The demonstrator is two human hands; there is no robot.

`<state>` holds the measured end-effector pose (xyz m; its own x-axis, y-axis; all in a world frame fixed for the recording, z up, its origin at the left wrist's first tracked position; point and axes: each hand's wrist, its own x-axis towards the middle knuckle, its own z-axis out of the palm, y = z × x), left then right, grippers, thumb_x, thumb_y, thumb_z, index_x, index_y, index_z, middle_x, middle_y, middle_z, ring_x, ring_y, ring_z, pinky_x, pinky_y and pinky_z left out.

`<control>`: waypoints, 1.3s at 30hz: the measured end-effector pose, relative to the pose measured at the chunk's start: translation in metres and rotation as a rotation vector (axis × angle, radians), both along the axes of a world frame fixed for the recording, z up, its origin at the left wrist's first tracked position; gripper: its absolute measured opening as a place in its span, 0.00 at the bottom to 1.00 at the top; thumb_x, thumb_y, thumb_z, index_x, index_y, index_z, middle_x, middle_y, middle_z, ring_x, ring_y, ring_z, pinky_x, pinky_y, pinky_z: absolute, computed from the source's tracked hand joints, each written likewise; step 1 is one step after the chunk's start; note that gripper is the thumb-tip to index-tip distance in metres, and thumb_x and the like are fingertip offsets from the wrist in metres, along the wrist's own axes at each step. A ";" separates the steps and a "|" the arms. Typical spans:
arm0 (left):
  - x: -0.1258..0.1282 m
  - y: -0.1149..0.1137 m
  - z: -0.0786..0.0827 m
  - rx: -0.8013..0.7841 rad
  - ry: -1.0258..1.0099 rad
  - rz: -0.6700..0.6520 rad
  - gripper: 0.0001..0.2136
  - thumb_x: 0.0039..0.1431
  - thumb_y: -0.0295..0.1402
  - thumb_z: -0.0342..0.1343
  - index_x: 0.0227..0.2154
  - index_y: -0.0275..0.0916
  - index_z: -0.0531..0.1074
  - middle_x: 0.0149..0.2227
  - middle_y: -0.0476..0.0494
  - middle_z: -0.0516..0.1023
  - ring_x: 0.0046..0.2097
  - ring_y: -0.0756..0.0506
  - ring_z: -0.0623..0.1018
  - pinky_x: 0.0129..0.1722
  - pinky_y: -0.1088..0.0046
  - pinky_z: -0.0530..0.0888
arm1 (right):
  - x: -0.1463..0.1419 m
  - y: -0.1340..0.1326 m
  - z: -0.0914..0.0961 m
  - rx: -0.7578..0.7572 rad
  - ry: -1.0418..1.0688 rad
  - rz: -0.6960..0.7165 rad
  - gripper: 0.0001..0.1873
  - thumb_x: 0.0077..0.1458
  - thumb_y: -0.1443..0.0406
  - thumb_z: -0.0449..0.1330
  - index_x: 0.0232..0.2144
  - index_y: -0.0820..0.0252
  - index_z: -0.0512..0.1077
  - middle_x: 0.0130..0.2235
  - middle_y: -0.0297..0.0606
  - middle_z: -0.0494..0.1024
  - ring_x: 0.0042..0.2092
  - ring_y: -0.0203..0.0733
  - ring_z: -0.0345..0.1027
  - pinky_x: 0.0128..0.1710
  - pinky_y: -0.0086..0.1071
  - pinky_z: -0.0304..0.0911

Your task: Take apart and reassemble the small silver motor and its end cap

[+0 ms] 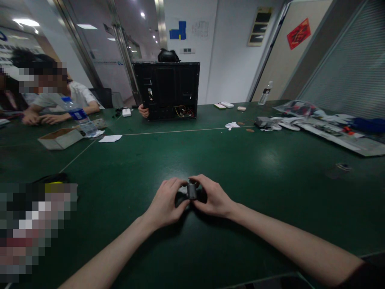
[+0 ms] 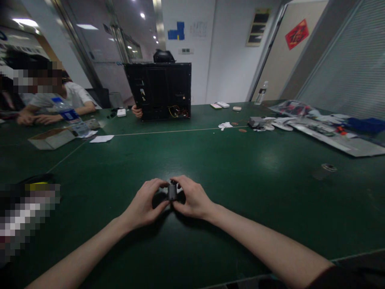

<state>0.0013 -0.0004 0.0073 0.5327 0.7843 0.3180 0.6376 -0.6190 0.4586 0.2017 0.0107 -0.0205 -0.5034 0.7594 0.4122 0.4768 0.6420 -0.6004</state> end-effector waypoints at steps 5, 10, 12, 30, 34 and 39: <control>-0.001 0.000 0.000 -0.007 -0.002 -0.012 0.14 0.52 0.28 0.55 0.43 0.39 0.64 0.43 0.40 0.72 0.46 0.39 0.71 0.47 0.58 0.67 | 0.000 -0.001 0.000 -0.002 0.009 -0.003 0.31 0.45 0.67 0.60 0.53 0.61 0.60 0.48 0.44 0.69 0.47 0.44 0.65 0.45 0.36 0.64; -0.001 -0.002 0.002 -0.002 -0.001 -0.017 0.14 0.52 0.28 0.55 0.43 0.39 0.65 0.42 0.40 0.72 0.45 0.39 0.71 0.46 0.59 0.68 | 0.001 0.000 -0.003 -0.047 0.042 0.002 0.32 0.45 0.66 0.60 0.54 0.61 0.59 0.49 0.44 0.70 0.48 0.44 0.66 0.47 0.37 0.63; 0.000 -0.002 0.002 0.000 -0.002 -0.013 0.14 0.52 0.29 0.54 0.43 0.39 0.66 0.42 0.40 0.72 0.45 0.39 0.71 0.46 0.59 0.68 | 0.001 0.000 -0.002 -0.050 0.051 0.009 0.33 0.44 0.66 0.61 0.54 0.61 0.59 0.49 0.45 0.70 0.48 0.44 0.66 0.47 0.36 0.64; -0.002 0.001 -0.003 0.028 -0.013 -0.002 0.15 0.50 0.27 0.55 0.43 0.39 0.65 0.42 0.41 0.73 0.45 0.40 0.72 0.47 0.59 0.67 | 0.001 0.000 -0.001 -0.045 0.085 0.064 0.30 0.48 0.65 0.60 0.55 0.59 0.59 0.48 0.44 0.70 0.46 0.42 0.66 0.44 0.35 0.64; -0.001 0.002 -0.004 0.027 -0.006 0.000 0.15 0.50 0.27 0.55 0.42 0.40 0.65 0.42 0.41 0.73 0.45 0.39 0.71 0.47 0.58 0.66 | 0.002 0.000 -0.002 -0.049 0.091 0.067 0.33 0.48 0.66 0.60 0.56 0.59 0.58 0.50 0.44 0.69 0.48 0.43 0.66 0.47 0.37 0.63; -0.001 0.001 -0.001 0.018 0.011 0.006 0.14 0.50 0.27 0.55 0.42 0.40 0.65 0.42 0.42 0.72 0.45 0.40 0.72 0.46 0.59 0.67 | 0.003 0.001 0.002 -0.180 0.133 0.107 0.29 0.51 0.63 0.60 0.55 0.59 0.59 0.48 0.43 0.71 0.41 0.39 0.69 0.41 0.34 0.66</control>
